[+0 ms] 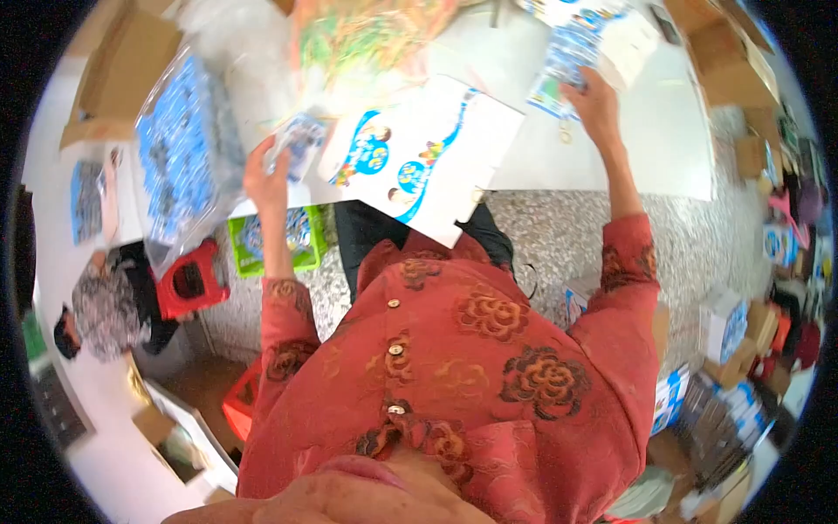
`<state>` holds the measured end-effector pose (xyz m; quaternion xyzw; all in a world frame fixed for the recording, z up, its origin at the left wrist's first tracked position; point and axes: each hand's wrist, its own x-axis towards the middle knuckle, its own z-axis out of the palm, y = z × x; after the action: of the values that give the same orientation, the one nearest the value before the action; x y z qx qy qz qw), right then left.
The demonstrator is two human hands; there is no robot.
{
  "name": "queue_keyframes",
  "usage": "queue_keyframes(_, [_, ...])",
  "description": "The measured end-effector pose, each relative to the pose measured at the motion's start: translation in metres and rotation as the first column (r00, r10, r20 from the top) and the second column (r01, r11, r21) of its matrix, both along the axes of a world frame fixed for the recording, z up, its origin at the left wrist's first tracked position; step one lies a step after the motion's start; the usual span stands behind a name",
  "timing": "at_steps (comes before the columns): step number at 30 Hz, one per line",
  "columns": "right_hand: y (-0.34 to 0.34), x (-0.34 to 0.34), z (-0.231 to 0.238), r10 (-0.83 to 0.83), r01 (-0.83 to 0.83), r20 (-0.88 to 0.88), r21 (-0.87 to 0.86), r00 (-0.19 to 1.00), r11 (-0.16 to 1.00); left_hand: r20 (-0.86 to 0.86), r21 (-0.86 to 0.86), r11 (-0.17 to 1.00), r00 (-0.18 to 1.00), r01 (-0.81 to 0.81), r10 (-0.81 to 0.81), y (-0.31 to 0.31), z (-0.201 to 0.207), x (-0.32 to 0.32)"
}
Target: Packaging small product components and instructional sheets into plastic bags.
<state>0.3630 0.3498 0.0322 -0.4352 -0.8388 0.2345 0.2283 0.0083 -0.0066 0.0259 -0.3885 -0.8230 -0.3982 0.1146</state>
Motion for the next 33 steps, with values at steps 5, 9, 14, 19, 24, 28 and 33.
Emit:
queue_keyframes(5, [0.003, -0.003, -0.015, -0.014, 0.032, -0.05, 0.383, 0.999, 0.923, -0.195, -0.136, 0.99, 0.981, -0.046, 0.019, 0.0, -0.025, -0.015])
queue_keyframes(9, [-0.013, -0.016, -0.002, -0.088, 0.091, -0.026, 0.396, 0.996, 0.914, -0.223, -0.194, 0.976, 0.973, -0.101, 0.056, 0.0, -0.028, -0.006])
queue_keyframes(14, [-0.039, -0.041, 0.015, 0.088, -0.037, -0.1, 0.427, 0.991, 0.904, -0.264, -0.184, 0.974, 0.961, -0.133, 0.081, 0.003, -0.024, 0.003])
queue_keyframes(19, [-0.091, -0.098, 0.024, 0.338, -0.314, -0.223, 0.136, 0.914, 0.94, -0.237, -0.135, 0.981, 0.966, -0.14, 0.105, 0.006, -0.016, 0.013])
queue_keyframes(24, [-0.137, -0.161, 0.017, 0.612, -0.583, -0.222, 0.189, 0.759, 0.79, -0.189, -0.009, 0.992, 0.974, -0.128, 0.123, 0.007, -0.034, 0.002])
queue_keyframes(28, [-0.159, -0.203, 0.02, 0.667, -0.672, -0.267, 0.088, 0.696, 0.736, 0.114, 0.214, 0.969, 0.989, -0.121, 0.098, 0.01, -0.017, 0.008])
queue_keyframes(33, [-0.171, -0.239, 0.017, 0.619, -0.737, -0.494, -0.069, 0.611, 0.673, 0.556, 0.52, 0.849, 0.793, -0.097, -0.251, 0.013, 0.01, 0.027])
